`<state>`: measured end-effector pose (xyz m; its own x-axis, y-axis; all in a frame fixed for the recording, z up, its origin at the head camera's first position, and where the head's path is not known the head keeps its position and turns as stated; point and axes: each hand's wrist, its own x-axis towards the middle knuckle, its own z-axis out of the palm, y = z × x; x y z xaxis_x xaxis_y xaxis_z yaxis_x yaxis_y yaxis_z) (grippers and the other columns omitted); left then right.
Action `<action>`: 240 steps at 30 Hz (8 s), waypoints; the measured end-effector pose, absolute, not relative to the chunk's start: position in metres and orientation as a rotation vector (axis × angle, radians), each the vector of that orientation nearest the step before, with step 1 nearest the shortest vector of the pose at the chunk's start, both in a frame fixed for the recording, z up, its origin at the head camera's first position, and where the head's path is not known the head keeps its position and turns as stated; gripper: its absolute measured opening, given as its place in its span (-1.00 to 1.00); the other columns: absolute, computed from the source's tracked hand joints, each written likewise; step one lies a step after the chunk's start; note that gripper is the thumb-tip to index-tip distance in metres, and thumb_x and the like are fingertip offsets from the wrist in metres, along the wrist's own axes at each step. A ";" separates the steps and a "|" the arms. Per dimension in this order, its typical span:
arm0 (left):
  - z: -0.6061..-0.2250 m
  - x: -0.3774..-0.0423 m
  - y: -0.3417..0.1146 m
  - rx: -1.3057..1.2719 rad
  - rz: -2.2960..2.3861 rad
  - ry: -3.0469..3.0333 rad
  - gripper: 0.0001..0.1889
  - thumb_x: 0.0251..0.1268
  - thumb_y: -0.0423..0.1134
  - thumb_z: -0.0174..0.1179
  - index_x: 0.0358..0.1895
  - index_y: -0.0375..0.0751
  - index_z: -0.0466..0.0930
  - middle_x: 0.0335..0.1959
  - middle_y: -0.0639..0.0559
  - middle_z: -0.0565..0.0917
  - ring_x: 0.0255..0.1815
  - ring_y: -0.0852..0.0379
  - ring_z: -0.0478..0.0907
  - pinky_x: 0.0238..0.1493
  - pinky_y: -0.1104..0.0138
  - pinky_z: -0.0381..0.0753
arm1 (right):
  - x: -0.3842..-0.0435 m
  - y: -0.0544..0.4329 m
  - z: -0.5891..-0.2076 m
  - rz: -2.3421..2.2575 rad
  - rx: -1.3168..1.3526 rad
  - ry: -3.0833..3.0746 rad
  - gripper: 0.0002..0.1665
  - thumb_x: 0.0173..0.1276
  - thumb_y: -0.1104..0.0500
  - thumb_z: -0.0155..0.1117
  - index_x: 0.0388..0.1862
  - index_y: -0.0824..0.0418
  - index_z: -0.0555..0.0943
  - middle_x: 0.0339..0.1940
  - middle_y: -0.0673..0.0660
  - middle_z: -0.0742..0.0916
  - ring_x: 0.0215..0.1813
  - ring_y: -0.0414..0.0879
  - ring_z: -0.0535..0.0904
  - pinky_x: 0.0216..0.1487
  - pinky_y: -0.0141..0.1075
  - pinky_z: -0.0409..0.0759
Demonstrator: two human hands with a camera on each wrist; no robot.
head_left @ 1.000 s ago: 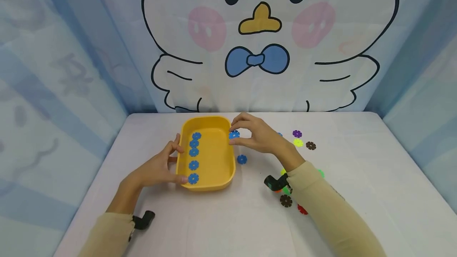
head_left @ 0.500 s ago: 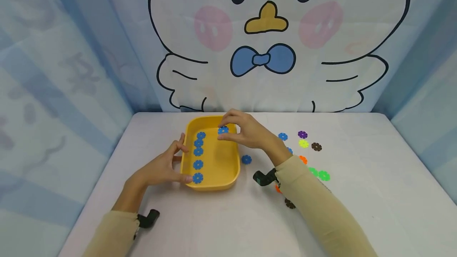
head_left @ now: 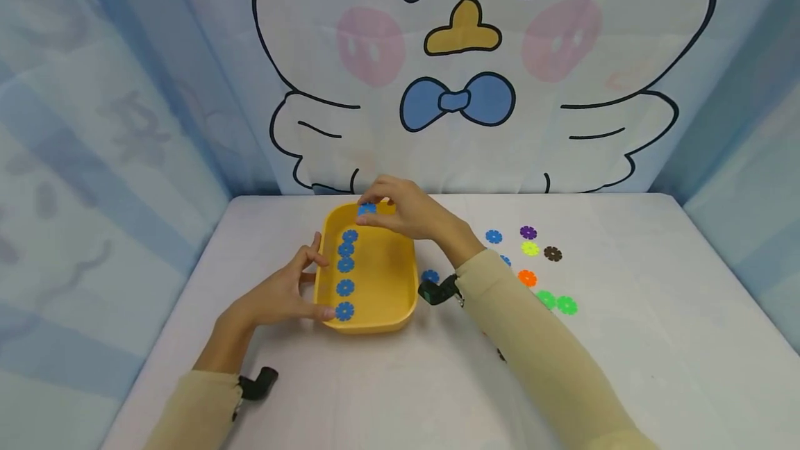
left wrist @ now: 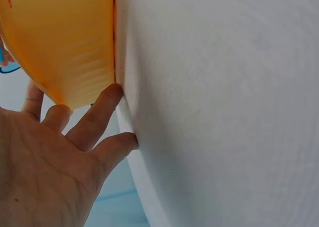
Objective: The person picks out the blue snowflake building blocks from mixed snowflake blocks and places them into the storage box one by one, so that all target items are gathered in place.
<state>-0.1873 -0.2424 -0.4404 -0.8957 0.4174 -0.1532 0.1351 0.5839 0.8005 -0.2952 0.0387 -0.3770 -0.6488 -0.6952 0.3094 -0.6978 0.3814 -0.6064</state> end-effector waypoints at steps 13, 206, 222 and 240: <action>-0.439 -0.185 -0.243 0.464 1.222 2.490 -0.19 0.01 0.02 0.61 0.20 0.05 0.20 0.72 -0.05 -0.27 0.38 -0.24 0.45 0.41 -0.15 0.44 | -0.308 0.021 -0.394 1.147 1.261 -2.736 -0.51 0.42 -0.09 0.41 0.15 0.19 0.68 0.07 0.12 0.71 0.10 -0.01 0.56 0.23 -0.06 0.61; -0.440 -0.184 -0.241 0.455 1.199 2.531 -0.18 -0.02 0.05 0.62 0.18 0.08 0.20 0.73 -0.04 -0.25 0.31 -0.20 0.52 0.42 -0.20 0.40 | -0.251 0.244 -0.443 0.795 0.830 -3.101 -0.70 0.34 0.15 0.49 -0.05 0.17 0.60 -0.11 0.05 0.71 -0.01 -0.01 0.57 0.20 0.04 0.58; -0.440 -0.184 -0.240 0.448 1.189 2.538 -0.18 -0.02 0.05 0.62 0.17 0.09 0.20 0.73 -0.04 -0.25 0.31 -0.20 0.52 0.42 -0.20 0.41 | -0.245 0.248 -0.439 0.723 0.912 -3.179 -0.57 0.36 0.11 0.48 0.19 0.16 0.72 -0.11 -0.02 0.75 -0.10 -0.13 0.58 0.06 -0.05 0.66; -0.443 -0.185 -0.242 0.379 1.188 2.527 -0.18 -0.02 0.10 0.60 0.19 0.07 0.20 0.73 0.01 -0.27 0.34 -0.20 0.50 0.37 -0.09 0.51 | -0.242 0.234 -0.418 0.722 0.942 -3.043 -0.56 0.31 0.00 0.52 0.09 0.18 0.75 -0.27 -0.10 0.68 -0.14 0.00 0.57 -0.07 -0.09 0.64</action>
<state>-0.1853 -0.2424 -0.4432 -0.9129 0.3689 -0.1749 0.1006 0.6186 0.7793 -0.2418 0.2337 -0.4185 -0.8266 -0.5627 0.0109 -0.5076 0.7370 -0.4464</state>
